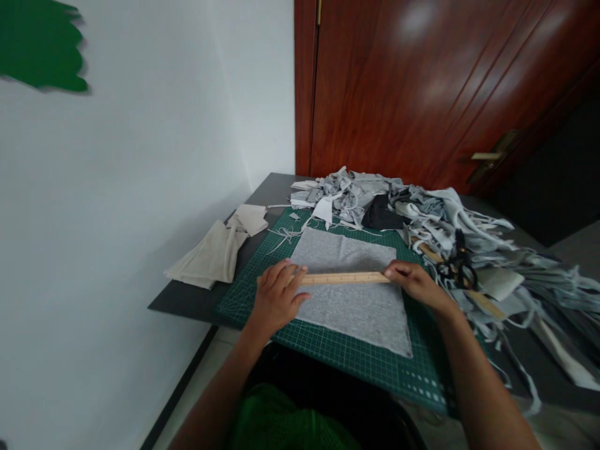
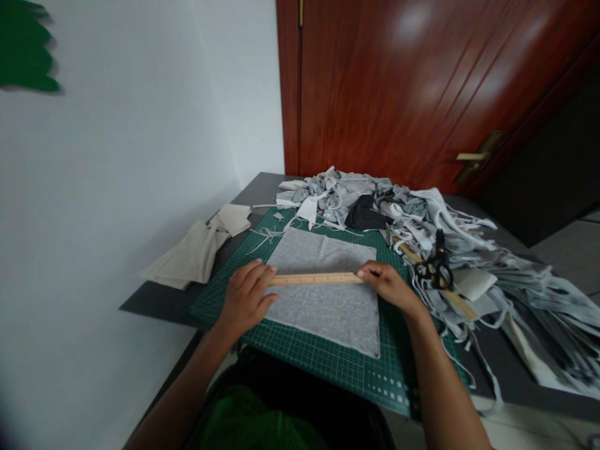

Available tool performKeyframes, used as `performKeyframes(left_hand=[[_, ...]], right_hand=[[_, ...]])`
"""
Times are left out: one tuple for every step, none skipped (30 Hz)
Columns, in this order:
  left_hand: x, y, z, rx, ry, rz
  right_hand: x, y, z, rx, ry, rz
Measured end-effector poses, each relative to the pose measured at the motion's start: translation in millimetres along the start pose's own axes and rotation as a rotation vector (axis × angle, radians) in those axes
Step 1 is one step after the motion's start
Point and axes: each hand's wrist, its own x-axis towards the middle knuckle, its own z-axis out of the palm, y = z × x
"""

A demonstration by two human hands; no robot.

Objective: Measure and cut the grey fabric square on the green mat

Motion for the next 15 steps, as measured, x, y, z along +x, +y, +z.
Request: performKeyframes(left_hand=[[0.1,9.8,1.2,-0.035,-0.010,0.027],[0.5,20.2,3.0,-0.069,-0.043,0.042],[1.0,30.6,5.2,-0.099,-0.095,0.044],[1.8,40.4,7.7,-0.125,-0.156,0.054],[2.5,48.8,10.4,-0.148,-0.226,0.066],[3.3,55.4,13.1,-0.178,-0.288,0.082],[3.9,60.0,15.4,-0.197,-0.339,0.074],[4.5,62.7,17.4,-0.207,-0.378,0.048],[4.9,63.8,19.1,-0.210,-0.403,0.008],[5.2,63.6,20.4,-0.205,-0.415,-0.037],[5.5,62.7,21.5,-0.197,-0.419,-0.075],[5.7,61.5,22.6,-0.190,-0.420,-0.096],[5.8,60.5,23.6,-0.187,-0.418,-0.104],[5.9,59.8,24.6,-0.185,-0.419,-0.106],[5.9,59.5,25.5,-0.185,-0.421,-0.108]], right_hand=[[-6.3,2.2,-3.7,-0.009,0.010,0.026],[-13.0,4.8,-6.4,-0.021,0.020,0.061],[-19.6,7.4,-8.0,-0.036,0.029,0.104],[-26.2,9.8,-8.2,-0.054,0.033,0.145],[-32.2,11.9,-7.3,-0.078,0.030,0.179],[-37.4,13.5,-5.5,-0.112,0.024,0.201],[-41.6,14.6,-2.8,-0.161,0.017,0.211],[-44.3,15.4,0.2,-0.222,0.023,0.214],[-45.4,16.2,3.4,-0.289,0.051,0.205],[-45.0,17.2,6.2,-0.357,0.097,0.191],[-43.3,18.7,8.7,-0.410,0.165,0.168],[-40.6,20.9,10.4,-0.441,0.244,0.122],[-37.3,23.8,11.6,-0.462,0.288,0.103],[-33.9,27.1,12.1,-0.480,0.315,0.096],[-30.7,30.8,12.2,-0.500,0.331,0.098]])
